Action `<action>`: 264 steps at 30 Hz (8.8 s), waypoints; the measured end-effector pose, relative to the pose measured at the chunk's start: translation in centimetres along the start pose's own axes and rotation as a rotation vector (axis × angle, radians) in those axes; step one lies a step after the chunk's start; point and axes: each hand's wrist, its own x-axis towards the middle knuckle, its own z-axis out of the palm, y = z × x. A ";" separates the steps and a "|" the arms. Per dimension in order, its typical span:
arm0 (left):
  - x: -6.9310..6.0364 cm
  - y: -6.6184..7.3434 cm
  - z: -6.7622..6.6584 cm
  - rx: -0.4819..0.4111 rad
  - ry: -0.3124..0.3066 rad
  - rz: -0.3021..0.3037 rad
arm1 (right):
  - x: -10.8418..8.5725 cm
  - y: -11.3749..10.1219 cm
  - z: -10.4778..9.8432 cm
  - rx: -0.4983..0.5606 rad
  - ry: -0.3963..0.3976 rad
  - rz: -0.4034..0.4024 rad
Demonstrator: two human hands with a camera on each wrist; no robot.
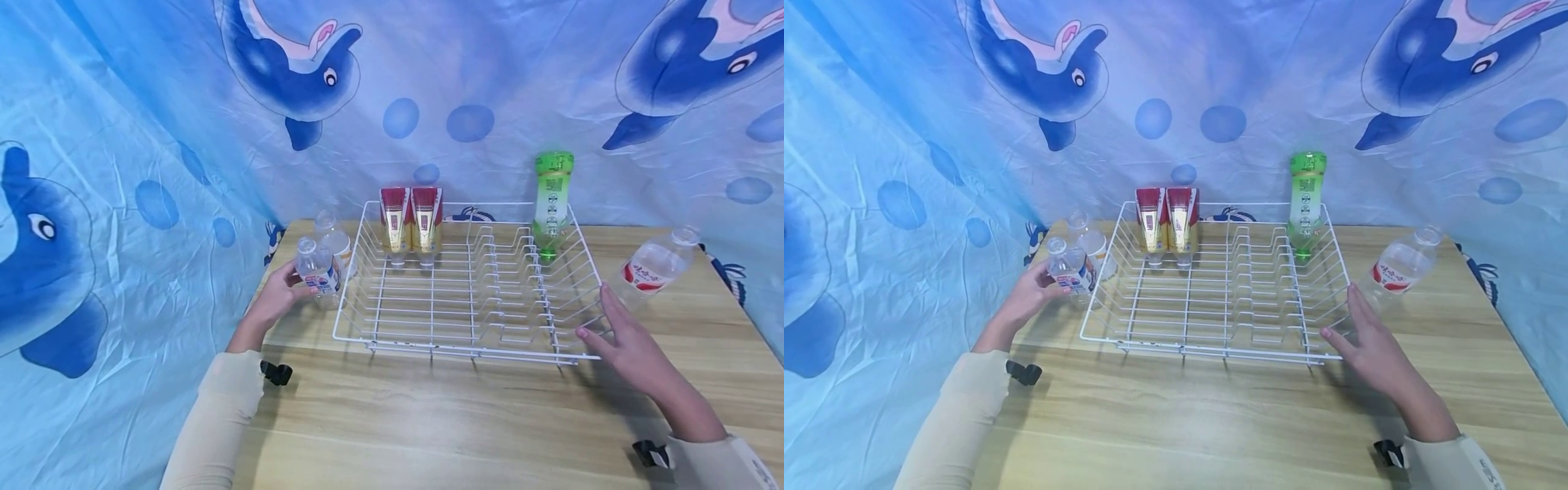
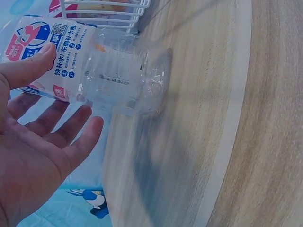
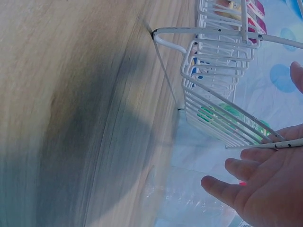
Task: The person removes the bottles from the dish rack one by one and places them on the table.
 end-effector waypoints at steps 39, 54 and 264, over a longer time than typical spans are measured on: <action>-3.1 5.9 0.3 0.297 0.218 0.221 | -0.1 0.0 -0.3 -0.008 0.003 -0.020; -1.6 10.0 0.2 0.497 0.164 0.301 | -0.1 0.0 -0.1 0.021 -0.012 -0.007; 8.5 27.4 14.6 1.030 -0.435 0.545 | 4.1 -7.1 -2.6 0.123 0.056 -0.119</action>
